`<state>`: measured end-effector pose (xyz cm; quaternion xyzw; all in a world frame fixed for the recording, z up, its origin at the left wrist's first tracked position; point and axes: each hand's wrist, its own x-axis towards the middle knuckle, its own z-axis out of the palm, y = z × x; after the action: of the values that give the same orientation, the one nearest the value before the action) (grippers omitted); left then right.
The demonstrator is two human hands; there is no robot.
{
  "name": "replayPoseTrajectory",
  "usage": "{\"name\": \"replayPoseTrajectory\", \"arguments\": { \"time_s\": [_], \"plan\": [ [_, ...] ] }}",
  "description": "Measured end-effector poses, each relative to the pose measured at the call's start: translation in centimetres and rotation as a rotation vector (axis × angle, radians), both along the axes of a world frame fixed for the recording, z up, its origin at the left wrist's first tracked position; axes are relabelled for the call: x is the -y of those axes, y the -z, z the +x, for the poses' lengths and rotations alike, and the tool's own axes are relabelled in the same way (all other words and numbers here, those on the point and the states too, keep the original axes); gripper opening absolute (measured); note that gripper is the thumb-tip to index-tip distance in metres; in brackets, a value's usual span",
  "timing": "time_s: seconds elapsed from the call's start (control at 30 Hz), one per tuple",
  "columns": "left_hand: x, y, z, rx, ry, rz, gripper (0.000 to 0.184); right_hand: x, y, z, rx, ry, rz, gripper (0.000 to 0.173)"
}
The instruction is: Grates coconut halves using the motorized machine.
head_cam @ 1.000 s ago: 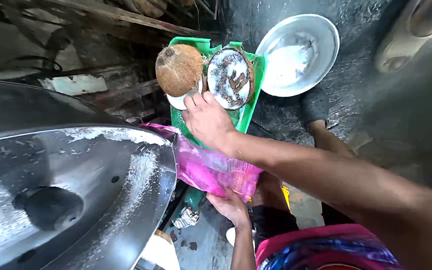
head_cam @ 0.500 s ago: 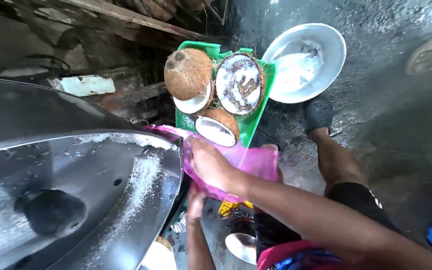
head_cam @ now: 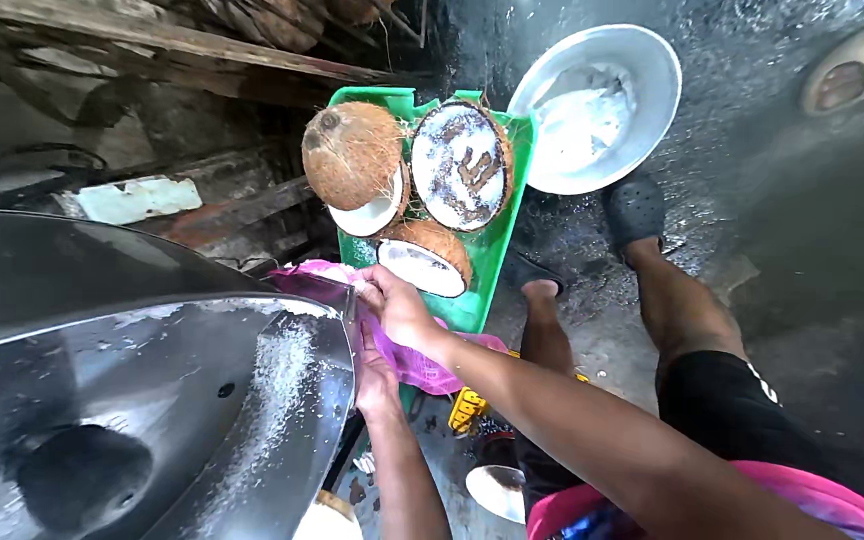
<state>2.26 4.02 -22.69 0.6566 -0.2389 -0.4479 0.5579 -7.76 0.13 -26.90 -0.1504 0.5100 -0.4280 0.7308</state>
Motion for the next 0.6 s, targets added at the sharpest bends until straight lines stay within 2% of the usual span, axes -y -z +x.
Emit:
{"name": "replayPoseTrajectory", "arguments": {
  "time_s": [0.1,0.2,0.3,0.47,0.6],
  "plan": [
    [0.4,1.0,-1.2,0.218,-0.075,0.097,0.029,0.5,-0.4,-0.1,-0.055,-0.002,0.023,0.034],
    [1.3,1.6,-2.6,0.25,-0.103,0.261,0.032,1.2,-1.2,-0.6,-0.087,0.011,0.074,0.038],
    [1.9,2.3,-3.4,0.278,-0.095,0.289,0.033,2.0,-1.5,-1.6,-0.065,0.008,0.111,0.044],
    [2.2,3.6,-2.8,0.071,-0.115,0.104,0.027,5.8,-2.4,-3.9,-0.203,-0.266,0.115,0.039],
    [2.0,3.6,-2.9,0.006,-0.139,0.104,0.02,6.4,-2.8,-4.0,-0.362,-0.441,0.054,0.036]
  ]
}}
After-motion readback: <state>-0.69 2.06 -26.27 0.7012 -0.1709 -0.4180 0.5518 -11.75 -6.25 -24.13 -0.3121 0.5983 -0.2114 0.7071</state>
